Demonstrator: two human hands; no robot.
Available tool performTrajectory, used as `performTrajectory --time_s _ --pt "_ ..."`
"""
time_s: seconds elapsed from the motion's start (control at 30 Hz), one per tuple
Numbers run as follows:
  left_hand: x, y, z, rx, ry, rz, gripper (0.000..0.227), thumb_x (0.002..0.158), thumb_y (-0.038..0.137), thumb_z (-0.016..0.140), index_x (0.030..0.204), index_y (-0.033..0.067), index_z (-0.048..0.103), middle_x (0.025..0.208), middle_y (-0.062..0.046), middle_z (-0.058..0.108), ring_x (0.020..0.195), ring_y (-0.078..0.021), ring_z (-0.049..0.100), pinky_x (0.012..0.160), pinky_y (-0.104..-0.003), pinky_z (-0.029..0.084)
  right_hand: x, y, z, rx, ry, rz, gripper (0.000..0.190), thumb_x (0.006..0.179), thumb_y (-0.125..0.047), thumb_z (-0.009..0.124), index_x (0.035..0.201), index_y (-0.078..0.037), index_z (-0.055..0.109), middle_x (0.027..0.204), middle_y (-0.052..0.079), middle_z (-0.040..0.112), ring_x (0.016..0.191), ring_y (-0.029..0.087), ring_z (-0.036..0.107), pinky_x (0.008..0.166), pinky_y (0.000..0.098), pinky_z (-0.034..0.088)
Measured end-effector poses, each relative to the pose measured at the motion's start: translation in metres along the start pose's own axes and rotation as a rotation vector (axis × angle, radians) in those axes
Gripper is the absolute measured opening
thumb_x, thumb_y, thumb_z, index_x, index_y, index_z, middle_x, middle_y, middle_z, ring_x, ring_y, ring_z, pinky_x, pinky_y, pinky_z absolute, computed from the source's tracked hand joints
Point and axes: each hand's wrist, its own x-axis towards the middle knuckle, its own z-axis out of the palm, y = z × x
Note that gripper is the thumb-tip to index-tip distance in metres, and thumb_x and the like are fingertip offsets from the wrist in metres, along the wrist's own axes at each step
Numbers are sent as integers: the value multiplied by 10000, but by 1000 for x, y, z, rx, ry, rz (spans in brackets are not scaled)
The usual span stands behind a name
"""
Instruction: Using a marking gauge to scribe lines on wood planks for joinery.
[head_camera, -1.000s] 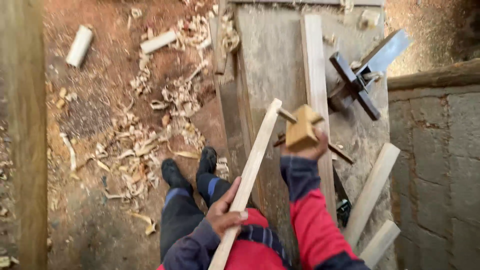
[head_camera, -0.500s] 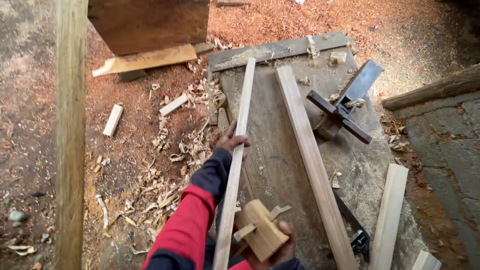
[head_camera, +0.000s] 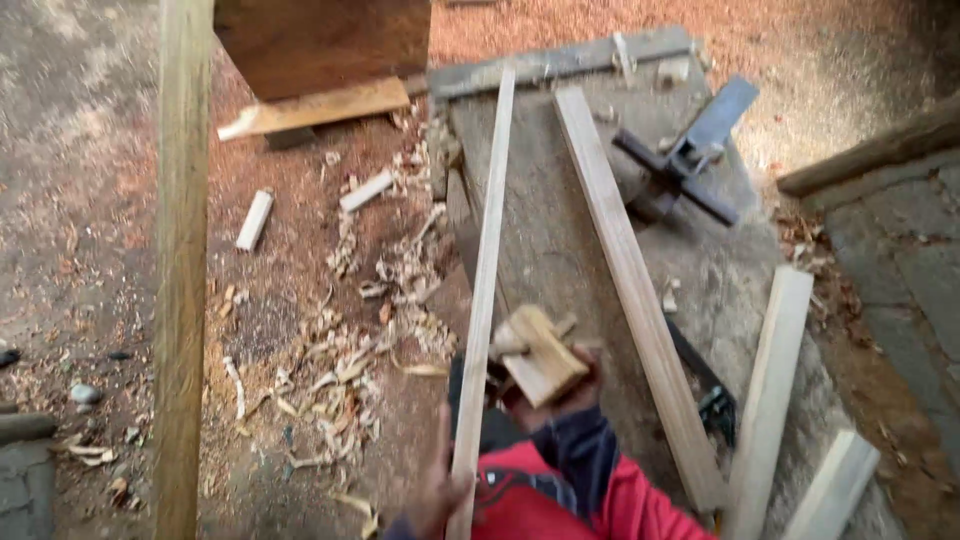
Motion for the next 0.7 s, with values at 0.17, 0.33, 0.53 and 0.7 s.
performTrajectory --time_s 0.17,0.33,0.53,0.7 --pt "-137 114 80 412 12 -9 1517 587 290 983 1635 107 -98 905 -98 672 786 -178 651 746 -322 571 -9 15 13 -111 -32 -3 798 743 -526 670 1395 -79 559 1261 127 655 1155 335 627 1043 560 486" --pt "-137 148 114 390 23 45 1381 642 317 907 1646 58 -5 844 -18 649 787 -117 645 753 -279 578 -14 13 24 -204 -49 -73 783 737 -523 670 1386 -95 578 1274 110 665 1176 341 633 1064 575 488" --pt "-121 124 143 178 -1 314 1290 690 321 928 1630 -23 113 1464 -89 550 1259 -179 587 1024 -313 508 -76 20 18 -315 -39 -216 722 792 -468 667 1367 -39 586 1221 150 677 1092 353 651 965 517 531" --pt "-109 104 164 224 -29 590 1256 698 428 910 1656 -42 247 1547 -184 480 1432 -265 504 1188 -382 427 -148 42 -4 -427 45 -314 682 844 -384 647 1381 27 555 1198 188 658 1072 352 633 910 476 535"
